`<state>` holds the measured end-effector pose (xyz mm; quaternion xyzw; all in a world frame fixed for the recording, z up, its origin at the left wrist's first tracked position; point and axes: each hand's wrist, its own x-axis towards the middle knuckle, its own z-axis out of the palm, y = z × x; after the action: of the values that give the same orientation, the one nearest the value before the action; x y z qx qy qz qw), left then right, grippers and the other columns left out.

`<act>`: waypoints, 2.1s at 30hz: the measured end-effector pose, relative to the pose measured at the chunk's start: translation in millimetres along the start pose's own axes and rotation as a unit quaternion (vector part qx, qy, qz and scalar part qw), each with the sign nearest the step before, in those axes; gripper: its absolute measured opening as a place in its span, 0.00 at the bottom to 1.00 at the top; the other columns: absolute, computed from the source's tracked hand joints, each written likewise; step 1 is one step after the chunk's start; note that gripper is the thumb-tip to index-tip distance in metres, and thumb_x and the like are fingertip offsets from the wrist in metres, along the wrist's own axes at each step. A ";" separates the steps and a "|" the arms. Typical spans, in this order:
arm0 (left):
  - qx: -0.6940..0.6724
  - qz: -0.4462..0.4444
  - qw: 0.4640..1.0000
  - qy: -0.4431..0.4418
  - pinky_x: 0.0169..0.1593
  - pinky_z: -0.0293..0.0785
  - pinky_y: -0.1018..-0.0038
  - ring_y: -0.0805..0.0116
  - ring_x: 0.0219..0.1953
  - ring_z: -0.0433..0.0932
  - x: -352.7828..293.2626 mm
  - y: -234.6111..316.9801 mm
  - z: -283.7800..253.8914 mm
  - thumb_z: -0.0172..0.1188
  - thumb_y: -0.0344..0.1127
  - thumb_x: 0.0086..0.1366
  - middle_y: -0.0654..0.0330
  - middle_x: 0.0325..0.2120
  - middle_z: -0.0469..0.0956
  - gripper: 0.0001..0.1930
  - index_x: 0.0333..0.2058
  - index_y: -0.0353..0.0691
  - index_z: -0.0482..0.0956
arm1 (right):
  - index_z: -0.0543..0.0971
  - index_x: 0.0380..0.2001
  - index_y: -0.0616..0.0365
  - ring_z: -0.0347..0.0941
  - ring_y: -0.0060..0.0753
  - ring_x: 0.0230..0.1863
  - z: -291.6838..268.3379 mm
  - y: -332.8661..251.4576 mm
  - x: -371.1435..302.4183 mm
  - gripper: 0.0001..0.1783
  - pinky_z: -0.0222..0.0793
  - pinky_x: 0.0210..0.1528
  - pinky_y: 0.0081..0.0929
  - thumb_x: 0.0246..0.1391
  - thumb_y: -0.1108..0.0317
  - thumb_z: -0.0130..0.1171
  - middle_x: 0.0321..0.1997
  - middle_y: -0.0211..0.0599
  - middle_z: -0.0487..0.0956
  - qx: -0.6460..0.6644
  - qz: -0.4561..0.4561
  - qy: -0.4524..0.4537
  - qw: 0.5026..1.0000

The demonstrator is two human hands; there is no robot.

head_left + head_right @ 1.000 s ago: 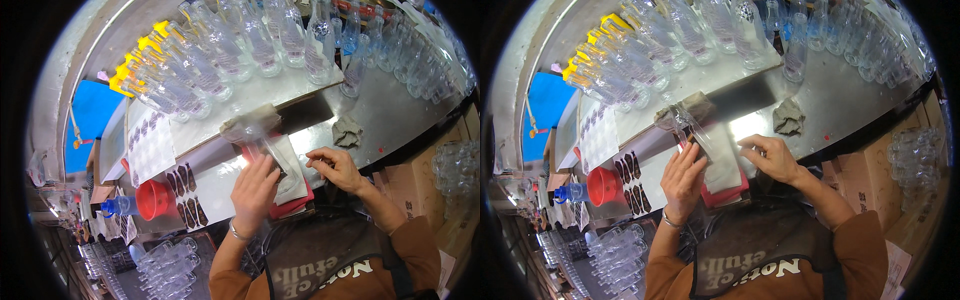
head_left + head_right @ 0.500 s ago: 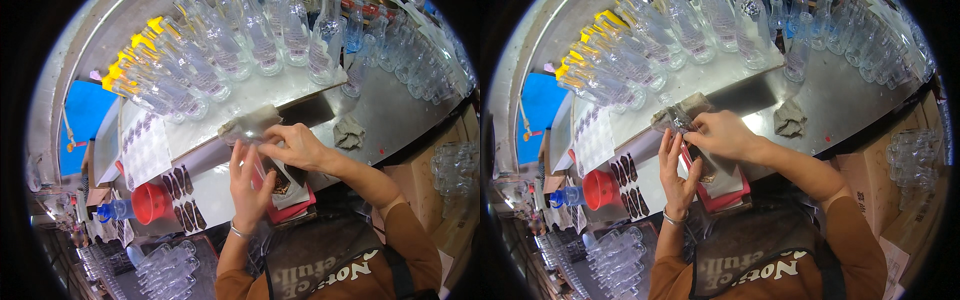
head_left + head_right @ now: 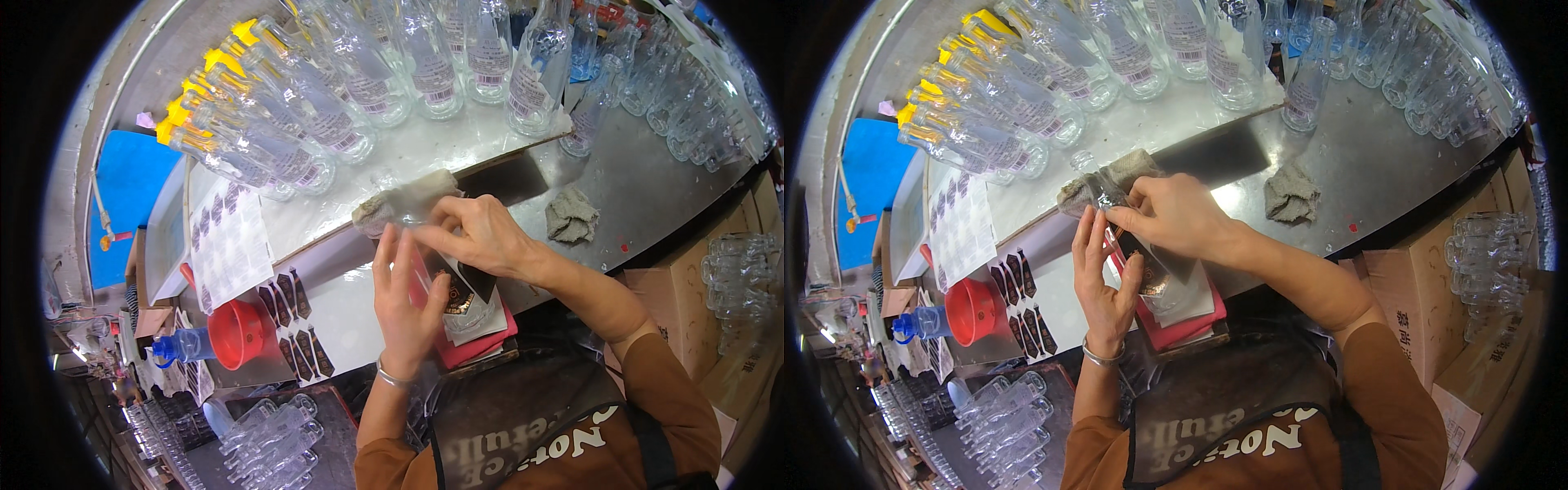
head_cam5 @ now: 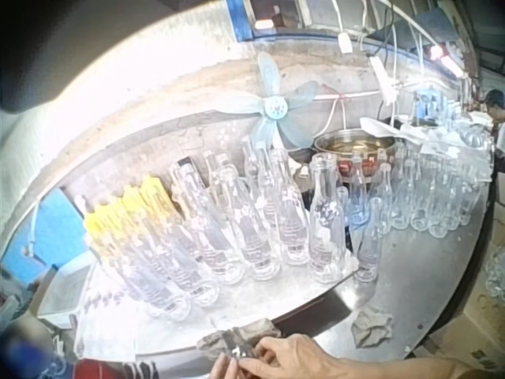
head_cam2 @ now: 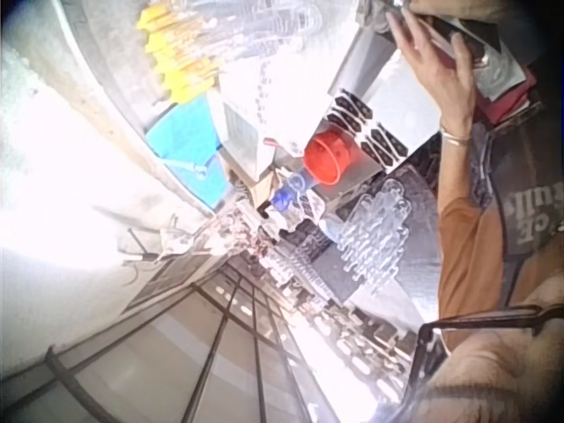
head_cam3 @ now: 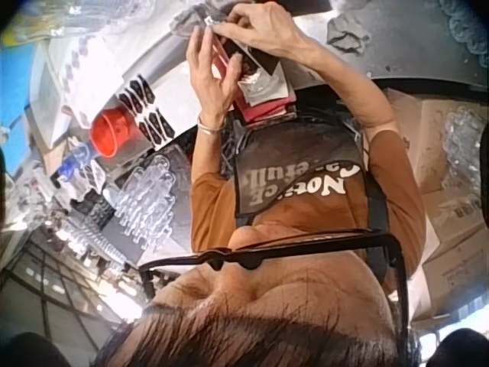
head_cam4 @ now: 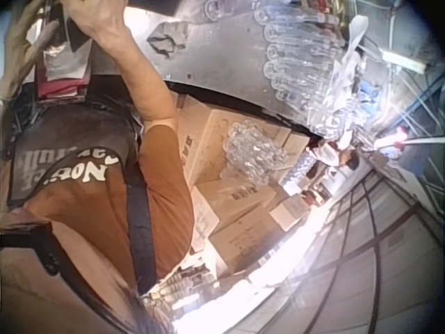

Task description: The person repeatedly picks up clear plastic bottles, applies labels to them, and places them on a table. They handle the bottles one at a time, aligning and smoothing the labels before setting each bottle down.

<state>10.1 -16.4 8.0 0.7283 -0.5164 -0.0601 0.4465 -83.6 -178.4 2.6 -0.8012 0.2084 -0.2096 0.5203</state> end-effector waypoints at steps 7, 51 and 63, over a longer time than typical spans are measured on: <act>0.021 0.001 1.000 -0.010 0.60 0.72 0.63 0.54 0.66 0.66 0.2 -0.3 -1.8 0.66 0.30 0.60 0.46 0.67 0.62 0.35 0.66 0.36 0.66 | 0.82 0.34 0.69 0.82 0.28 0.29 -8.2 -10.6 3.5 0.20 0.73 0.30 0.26 0.61 0.57 0.59 0.25 0.45 0.83 0.012 0.062 -0.040 0.997; -0.361 -0.239 0.901 -0.013 0.68 0.59 0.68 0.64 0.66 0.65 -41.6 7.7 13.8 0.53 0.21 0.67 0.52 0.66 0.64 0.30 0.67 0.28 0.59 | 0.77 0.44 0.63 0.76 0.24 0.26 -32.0 70.6 -51.0 0.17 0.74 0.31 0.21 0.69 0.57 0.51 0.34 0.38 0.82 0.391 0.253 0.148 0.873; -0.325 -0.261 0.909 -0.011 0.65 0.63 0.70 0.66 0.63 0.68 -44.6 14.1 8.7 0.57 0.25 0.67 0.52 0.65 0.66 0.32 0.68 0.28 0.59 | 0.79 0.40 0.62 0.76 0.52 0.40 -40.9 -40.4 41.0 0.11 0.72 0.44 0.41 0.53 0.71 0.60 0.36 0.46 0.79 -0.099 -0.282 0.057 0.953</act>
<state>-25.0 13.4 -3.8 0.6510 -0.2647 -0.3465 0.6213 -67.7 -216.6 59.9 -0.8617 0.0232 -0.3710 0.3453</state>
